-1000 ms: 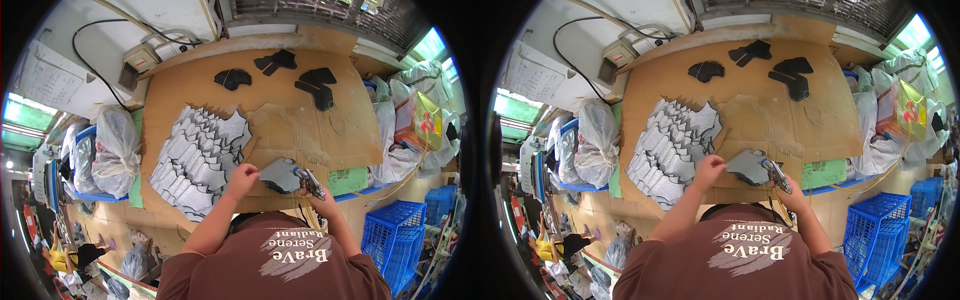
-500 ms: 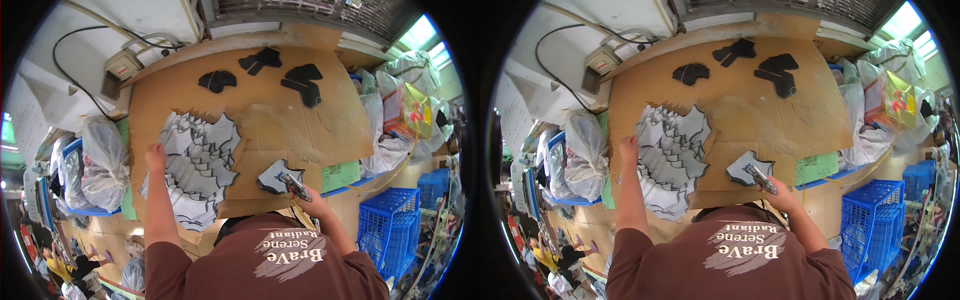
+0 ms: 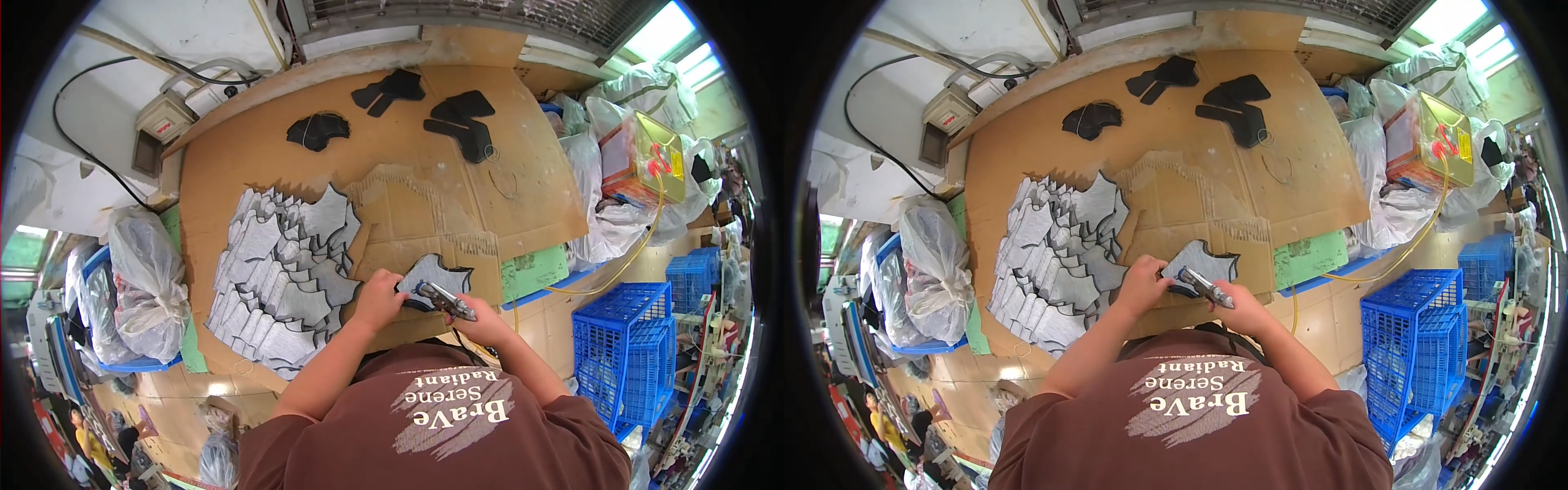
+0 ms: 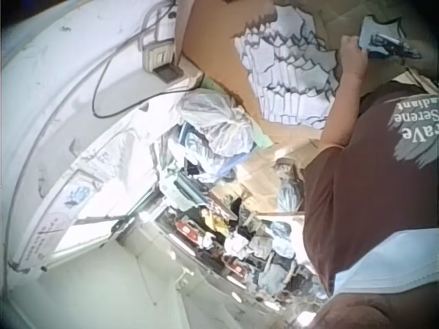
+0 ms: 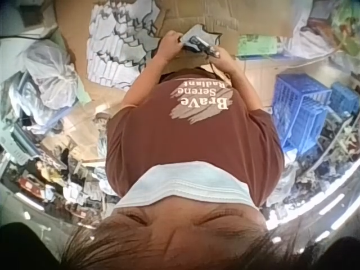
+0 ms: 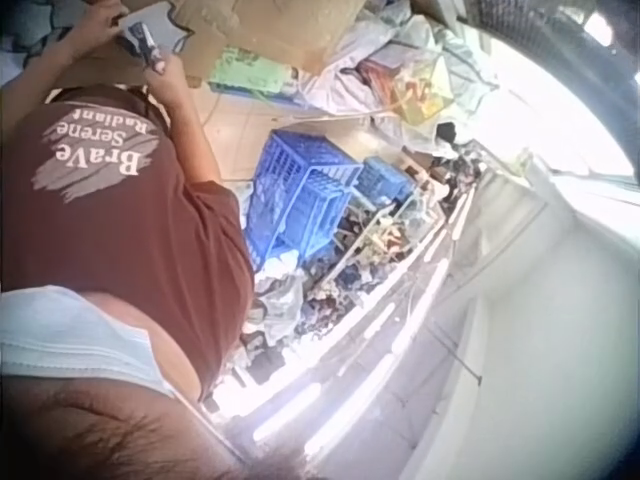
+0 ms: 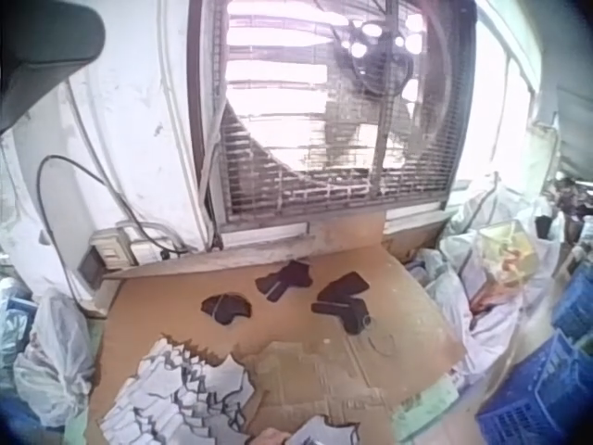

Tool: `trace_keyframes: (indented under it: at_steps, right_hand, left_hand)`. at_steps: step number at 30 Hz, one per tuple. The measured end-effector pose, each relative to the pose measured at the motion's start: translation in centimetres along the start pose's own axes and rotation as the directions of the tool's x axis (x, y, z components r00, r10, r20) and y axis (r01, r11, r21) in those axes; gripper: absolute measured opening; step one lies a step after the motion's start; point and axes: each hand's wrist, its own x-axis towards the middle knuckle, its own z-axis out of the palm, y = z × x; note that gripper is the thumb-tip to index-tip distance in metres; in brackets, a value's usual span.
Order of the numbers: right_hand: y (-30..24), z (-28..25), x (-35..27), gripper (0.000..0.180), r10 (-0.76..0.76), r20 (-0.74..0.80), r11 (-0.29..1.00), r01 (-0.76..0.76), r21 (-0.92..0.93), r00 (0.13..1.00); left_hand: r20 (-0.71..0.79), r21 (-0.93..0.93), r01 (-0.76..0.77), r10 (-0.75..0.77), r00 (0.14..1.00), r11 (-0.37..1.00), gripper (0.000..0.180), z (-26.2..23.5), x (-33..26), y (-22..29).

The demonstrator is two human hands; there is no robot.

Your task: Applying adhesive to shoe components using a spray gun.

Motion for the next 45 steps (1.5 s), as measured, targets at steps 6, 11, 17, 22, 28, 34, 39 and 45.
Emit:
trace_keyframes:
  at_steps: [6, 11, 17, 22, 28, 34, 39, 45]
  right_hand:
    - [0.0, 0.1, 0.3, 0.014, 0.002, 0.052, 0.998, 0.002, -0.067, 0.999]
    - [0.8, -0.1, 0.5, 0.015, 0.015, 0.012, 0.999, -0.015, -0.042, 1.000]
    - [0.5, -0.8, 0.1, 0.016, 0.041, -0.078, 0.995, -0.034, 0.091, 0.996]
    - [-0.7, -1.5, -0.4, 0.019, 0.083, -0.137, 0.991, -0.067, 0.118, 0.987]
    - [-0.3, -1.5, -0.5, 0.027, 0.034, -0.140, 0.995, -0.021, 0.093, 0.990]
    - [0.0, -1.6, -0.9, 0.037, 0.036, -0.095, 0.993, -0.025, 0.118, 0.995]
    - [0.2, -1.2, -0.6, 0.028, 0.000, -0.033, 0.999, 0.002, 0.051, 0.999]
    - [0.5, -0.4, -0.1, 0.016, -0.062, -0.025, 0.998, 0.062, -0.008, 0.998]
  left_hand:
    - [-0.071, -0.067, -0.017, 0.012, 0.997, 0.998, 0.028, 0.2, 0.0, 0.2]
    - [-0.072, -0.082, -0.009, 0.003, 0.997, 0.997, 0.027, 0.0, 0.0, 0.7]
    - [-0.054, -0.054, -0.011, 0.008, 0.999, 0.998, 0.025, -0.2, 0.0, 0.7]
    - [-0.057, -0.037, -0.021, 0.019, 0.998, 0.999, 0.024, -0.1, 0.2, 0.4]
    - [-0.180, -0.232, 0.090, -0.133, 0.975, 0.968, 0.017, -0.7, -0.4, -0.7]
    - [-0.351, -0.617, 0.236, -0.530, 0.772, 0.751, 0.015, -11.2, -1.4, -4.5]
    - [-0.562, -0.516, 0.236, -0.533, 0.632, 0.823, 0.019, -19.7, -3.1, -12.4]
    - [-0.683, 0.419, 0.252, 0.120, 0.721, 0.872, 0.026, -17.0, -1.8, -10.6]
